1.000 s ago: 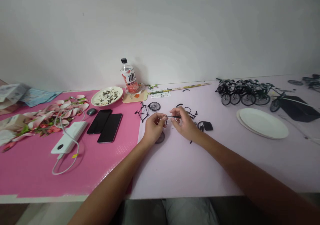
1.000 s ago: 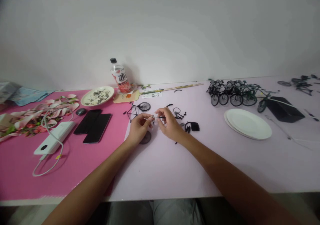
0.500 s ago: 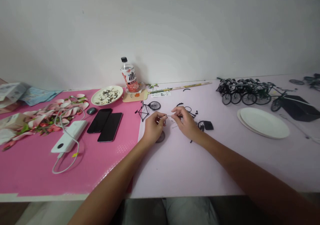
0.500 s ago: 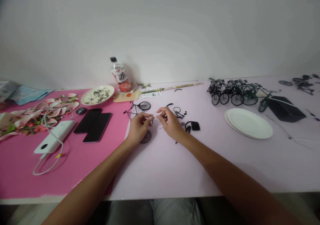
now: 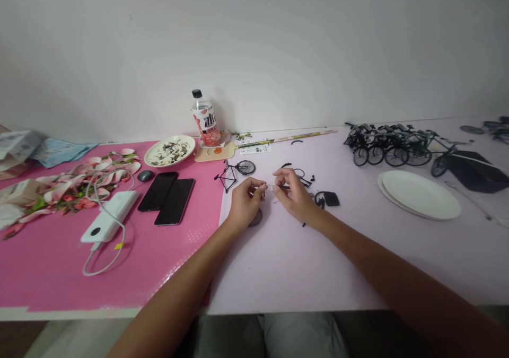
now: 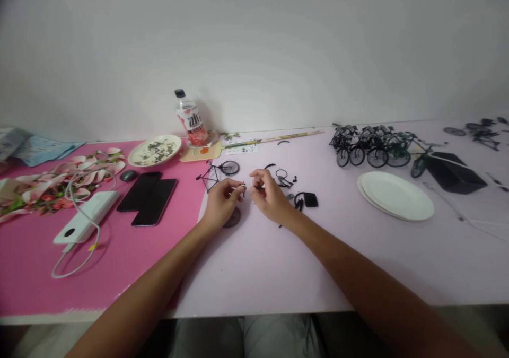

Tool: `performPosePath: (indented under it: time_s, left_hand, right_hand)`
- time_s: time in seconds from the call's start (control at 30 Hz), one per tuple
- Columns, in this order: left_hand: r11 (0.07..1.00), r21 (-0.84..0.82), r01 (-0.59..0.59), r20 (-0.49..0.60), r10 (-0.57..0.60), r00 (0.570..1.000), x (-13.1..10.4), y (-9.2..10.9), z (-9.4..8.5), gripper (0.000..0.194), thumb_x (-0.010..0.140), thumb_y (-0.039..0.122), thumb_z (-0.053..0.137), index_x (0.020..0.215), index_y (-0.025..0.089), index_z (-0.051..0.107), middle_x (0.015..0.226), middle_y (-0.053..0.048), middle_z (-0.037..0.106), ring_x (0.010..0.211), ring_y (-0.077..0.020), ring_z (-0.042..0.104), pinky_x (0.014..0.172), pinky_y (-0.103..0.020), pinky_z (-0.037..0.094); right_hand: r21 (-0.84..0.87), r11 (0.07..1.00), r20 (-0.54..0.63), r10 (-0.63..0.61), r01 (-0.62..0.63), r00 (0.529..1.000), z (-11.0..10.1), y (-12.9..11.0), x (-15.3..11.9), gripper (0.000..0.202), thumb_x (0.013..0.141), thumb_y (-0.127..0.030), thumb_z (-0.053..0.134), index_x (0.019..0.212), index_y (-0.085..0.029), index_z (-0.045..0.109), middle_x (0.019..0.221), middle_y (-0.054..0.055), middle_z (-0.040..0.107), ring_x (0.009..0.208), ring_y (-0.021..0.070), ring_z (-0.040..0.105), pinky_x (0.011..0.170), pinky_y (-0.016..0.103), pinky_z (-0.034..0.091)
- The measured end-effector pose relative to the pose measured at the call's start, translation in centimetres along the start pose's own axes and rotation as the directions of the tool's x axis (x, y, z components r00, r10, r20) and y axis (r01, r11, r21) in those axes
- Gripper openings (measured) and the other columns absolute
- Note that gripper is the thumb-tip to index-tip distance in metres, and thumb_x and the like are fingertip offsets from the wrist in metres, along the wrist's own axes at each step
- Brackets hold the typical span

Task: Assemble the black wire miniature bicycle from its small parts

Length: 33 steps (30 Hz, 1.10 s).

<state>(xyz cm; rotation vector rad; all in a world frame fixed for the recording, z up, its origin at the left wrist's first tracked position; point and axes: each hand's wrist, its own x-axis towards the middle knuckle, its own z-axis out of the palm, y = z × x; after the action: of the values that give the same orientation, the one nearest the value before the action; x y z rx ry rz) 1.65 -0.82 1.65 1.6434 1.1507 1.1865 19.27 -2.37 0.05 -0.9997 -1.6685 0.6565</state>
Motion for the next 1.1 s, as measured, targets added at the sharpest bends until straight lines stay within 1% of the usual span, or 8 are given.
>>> performPosePath:
  time_s: [0.17,0.3,0.5,0.77,0.87,0.93,1.0,1.1]
  left_hand:
    - [1.0,0.016,0.004,0.022,-0.005,1.0,-0.1,-0.1,0.1,0.011,0.088,0.029,0.067,0.088,0.018,0.069,0.079,-0.002,0.073,0.061,-0.0147,0.065,0.062,-0.028,0.049]
    - [1.0,0.016,0.006,0.057,-0.007,0.998,-0.2,-0.3,0.2,0.012,0.088,0.031,0.067,0.09,0.019,0.07,0.076,-0.002,0.072,0.062,-0.0155,0.066,0.062,-0.028,0.049]
    - [1.0,0.025,-0.011,0.073,0.009,0.997,0.0,-0.7,0.1,0.012,0.088,0.03,0.066,0.09,0.019,0.07,0.08,-0.002,0.073,0.061,-0.0149,0.065,0.062,-0.028,0.05]
    - [1.0,0.026,0.006,0.017,-0.007,1.0,0.7,-1.5,-0.2,0.011,0.088,0.029,0.066,0.087,0.018,0.069,0.087,-0.004,0.075,0.061,-0.013,0.064,0.064,-0.027,0.05]
    - [1.0,0.021,0.001,0.022,-0.001,1.0,0.7,-1.5,-0.2,0.01,0.088,0.028,0.066,0.087,0.018,0.069,0.088,-0.004,0.075,0.061,-0.0128,0.064,0.064,-0.027,0.05]
    - [1.0,0.016,-0.002,0.023,0.002,1.0,0.7,-1.5,-0.1,0.01,0.088,0.028,0.066,0.088,0.018,0.069,0.088,-0.003,0.074,0.062,-0.0126,0.064,0.065,-0.027,0.05]
    - [1.0,0.012,-0.003,0.019,0.003,1.0,0.7,-1.5,-0.1,0.011,0.088,0.028,0.065,0.088,0.018,0.069,0.089,-0.003,0.074,0.062,-0.0124,0.063,0.066,-0.027,0.05]
    - [1.0,0.008,-0.007,0.01,0.007,1.0,0.7,-1.4,-0.1,0.01,0.089,0.028,0.065,0.088,0.018,0.069,0.091,-0.004,0.075,0.062,-0.012,0.063,0.065,-0.027,0.05]
  right_hand:
    - [-0.008,0.999,0.015,0.04,-0.04,0.999,-0.2,-0.3,-0.1,0.02,0.104,-0.037,0.051,0.12,-0.026,0.05,0.072,-0.005,0.054,0.066,0.0162,0.057,0.065,0.03,0.047]
    - [-0.009,0.992,0.046,0.125,-0.125,0.991,-0.5,-0.5,-0.1,0.026,0.106,-0.05,0.047,0.115,-0.026,0.053,0.058,-0.009,0.049,0.052,0.0144,0.052,0.058,0.028,0.043]
    - [-0.084,0.99,0.019,0.117,-0.115,0.993,-0.8,-0.6,0.1,0.034,0.106,-0.057,0.046,0.108,-0.025,0.059,0.058,-0.007,0.047,0.048,0.0136,0.043,0.051,0.028,0.034]
    - [-0.198,0.972,-0.203,0.087,-0.128,0.975,-2.2,-0.6,1.0,0.04,0.106,-0.057,0.046,0.106,-0.023,0.066,0.069,0.0,0.058,0.063,0.0187,0.057,0.062,0.032,0.045]
    - [-0.315,0.937,-0.118,0.12,-0.152,0.986,-2.9,-0.1,1.4,0.03,0.103,-0.049,0.056,0.102,-0.023,0.07,0.078,0.003,0.068,0.07,0.0203,0.063,0.066,0.032,0.048]
    - [-0.419,0.902,0.027,0.128,-0.105,0.991,-3.5,0.5,1.7,0.022,0.101,-0.042,0.06,0.099,-0.024,0.074,0.092,0.005,0.075,0.08,0.0226,0.068,0.073,0.034,0.05]
    - [-0.487,0.873,0.211,0.158,-0.036,0.965,-4.3,1.1,2.0,0.017,0.099,-0.036,0.062,0.098,-0.026,0.076,0.1,0.005,0.077,0.089,0.0245,0.069,0.077,0.036,0.051]
    - [-0.499,0.867,0.311,0.183,-0.004,0.933,-5.1,1.9,2.2,0.016,0.097,-0.026,0.063,0.101,-0.029,0.078,0.107,0.004,0.078,0.101,0.0262,0.07,0.085,0.039,0.052]
